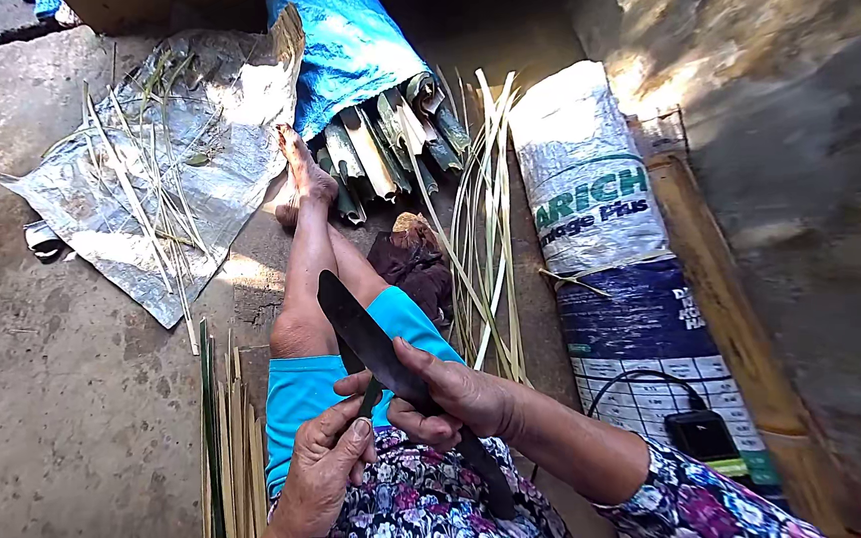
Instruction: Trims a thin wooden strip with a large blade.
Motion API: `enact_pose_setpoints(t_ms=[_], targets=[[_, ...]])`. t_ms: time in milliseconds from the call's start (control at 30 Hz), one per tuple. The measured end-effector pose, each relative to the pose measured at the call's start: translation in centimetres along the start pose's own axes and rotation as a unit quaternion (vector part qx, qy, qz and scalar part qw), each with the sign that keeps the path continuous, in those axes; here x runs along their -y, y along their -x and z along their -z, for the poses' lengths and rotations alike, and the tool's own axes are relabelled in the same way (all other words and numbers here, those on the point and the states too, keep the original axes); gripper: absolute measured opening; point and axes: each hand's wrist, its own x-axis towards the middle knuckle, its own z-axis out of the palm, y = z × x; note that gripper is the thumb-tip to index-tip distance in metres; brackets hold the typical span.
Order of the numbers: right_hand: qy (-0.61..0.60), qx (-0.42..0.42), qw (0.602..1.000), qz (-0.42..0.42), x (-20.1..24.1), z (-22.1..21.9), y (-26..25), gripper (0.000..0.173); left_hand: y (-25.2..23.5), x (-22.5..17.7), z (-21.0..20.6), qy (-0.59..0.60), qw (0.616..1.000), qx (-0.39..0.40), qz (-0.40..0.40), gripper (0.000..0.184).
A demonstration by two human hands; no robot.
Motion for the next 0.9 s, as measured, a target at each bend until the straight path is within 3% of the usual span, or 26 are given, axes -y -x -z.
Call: enact_pose_setpoints(t_ms=[167, 400, 567, 900], targets=[[-0.025, 0.007, 1.000, 0.001, -0.41, 0.14, 0.21, 0.081, -0.07, 0.06, 0.02, 0.079, 0.995, 0.011, 0.055, 0.026], [-0.031, 0.005, 0.999, -0.004, -0.69, 0.35, 0.36, 0.082, -0.07, 0.53, -0.23, 0.001, 1.000, 0.003, 0.008, 0.024], [-0.028, -0.018, 0.999, -0.033, -0.46, 0.27, 0.55, 0.066, -0.15, 0.59, -0.13, 0.037, 0.999, 0.024, 0.020, 0.037], [-0.044, -0.004, 0.999, -0.023, -0.78, -0.03, 0.45, 0.073, -0.04, 0.84, -0.25, 0.065, 0.997, 0.029, 0.037, 0.025]])
